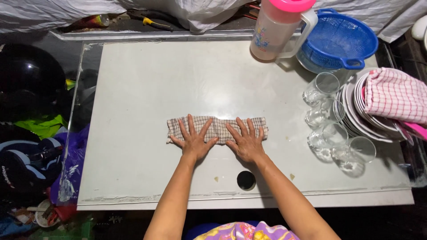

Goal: Folding a checkered cloth and smoothing it out on a table surface.

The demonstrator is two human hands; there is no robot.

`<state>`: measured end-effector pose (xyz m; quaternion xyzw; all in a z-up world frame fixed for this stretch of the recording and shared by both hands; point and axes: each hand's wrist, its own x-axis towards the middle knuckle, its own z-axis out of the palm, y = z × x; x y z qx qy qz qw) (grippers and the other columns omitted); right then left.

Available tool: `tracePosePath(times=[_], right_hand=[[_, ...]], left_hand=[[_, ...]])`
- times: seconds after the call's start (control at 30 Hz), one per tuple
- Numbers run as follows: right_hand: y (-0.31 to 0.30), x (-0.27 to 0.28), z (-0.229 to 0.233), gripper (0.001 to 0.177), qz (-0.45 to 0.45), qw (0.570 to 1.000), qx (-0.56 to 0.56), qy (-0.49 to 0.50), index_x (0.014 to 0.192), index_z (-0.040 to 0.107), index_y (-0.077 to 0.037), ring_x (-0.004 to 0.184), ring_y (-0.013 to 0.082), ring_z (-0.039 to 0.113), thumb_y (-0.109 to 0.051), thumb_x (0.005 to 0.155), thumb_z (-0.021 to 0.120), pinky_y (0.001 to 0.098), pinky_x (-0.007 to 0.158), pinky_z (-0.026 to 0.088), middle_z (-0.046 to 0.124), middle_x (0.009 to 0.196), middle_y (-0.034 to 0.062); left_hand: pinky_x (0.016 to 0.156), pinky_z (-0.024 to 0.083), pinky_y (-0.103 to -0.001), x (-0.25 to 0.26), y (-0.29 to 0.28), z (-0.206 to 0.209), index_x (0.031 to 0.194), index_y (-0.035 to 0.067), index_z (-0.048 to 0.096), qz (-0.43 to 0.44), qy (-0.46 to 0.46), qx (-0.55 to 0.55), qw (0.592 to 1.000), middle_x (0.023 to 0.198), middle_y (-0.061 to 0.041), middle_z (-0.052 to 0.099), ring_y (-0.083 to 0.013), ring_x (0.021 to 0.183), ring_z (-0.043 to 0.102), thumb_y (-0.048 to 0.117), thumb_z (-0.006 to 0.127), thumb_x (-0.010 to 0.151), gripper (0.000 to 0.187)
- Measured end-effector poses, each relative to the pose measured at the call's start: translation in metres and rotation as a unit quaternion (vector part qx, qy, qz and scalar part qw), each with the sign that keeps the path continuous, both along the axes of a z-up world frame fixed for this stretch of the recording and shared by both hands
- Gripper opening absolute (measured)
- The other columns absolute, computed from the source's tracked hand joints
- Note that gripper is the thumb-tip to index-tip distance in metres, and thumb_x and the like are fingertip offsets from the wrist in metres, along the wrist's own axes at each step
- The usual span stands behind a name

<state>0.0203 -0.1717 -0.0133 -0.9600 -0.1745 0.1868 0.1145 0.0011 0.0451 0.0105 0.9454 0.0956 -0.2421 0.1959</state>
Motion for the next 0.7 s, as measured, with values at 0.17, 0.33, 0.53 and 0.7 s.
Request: tracePosePath(times=[0.17,0.33,0.53,0.7], right_hand=[[-0.004,0.020,-0.001,0.068,0.011,1.000,0.005,-0.002,0.157,0.023,-0.044,0.155,0.0328,-0.004,-0.066,0.096,0.041,0.0688,0.114,-0.005,0.005,0.170,0.0005],[-0.015,0.002,-0.010,0.066,0.018,0.999,0.013,-0.033,0.158,0.023,-0.043,0.155,0.0309,-0.003,-0.064,0.097,0.040,0.0674,0.115,-0.004,0.006,0.170,0.0005],[-0.029,-0.067,-0.015,0.068,0.028,0.995,0.019,-0.093,0.158,0.024,-0.038,0.153,0.0302,0.000,-0.061,0.097,0.043,0.0669,0.113,-0.002,0.008,0.168,0.0024],[-0.028,-0.137,-0.013,0.069,0.016,0.988,0.038,-0.147,0.155,0.028,-0.037,0.150,0.0300,0.006,-0.060,0.093,0.049,0.0662,0.111,0.000,0.014,0.165,0.0033]], left_hand=[[0.102,-0.016,-0.084,0.011,-0.002,-0.004,0.154,0.059,0.018,0.019,0.006,-0.002,1.000,0.168,-0.010,-0.025,-0.0405,0.149,-0.033,0.077,0.050,0.085,0.078],[0.105,-0.017,-0.081,-0.012,0.002,-0.005,0.155,0.057,0.019,0.013,-0.014,-0.006,1.000,0.168,-0.009,-0.023,-0.0395,0.149,-0.032,0.074,0.047,0.089,0.074],[0.106,-0.017,-0.080,-0.077,0.005,0.008,0.156,0.053,0.022,-0.025,-0.023,-0.016,0.999,0.169,-0.009,-0.020,-0.0396,0.151,-0.028,0.070,0.045,0.093,0.069],[0.107,-0.013,-0.079,-0.136,0.012,0.016,0.155,0.052,0.026,-0.063,-0.014,-0.015,0.998,0.170,-0.010,-0.017,-0.0385,0.153,-0.024,0.067,0.045,0.093,0.067]])
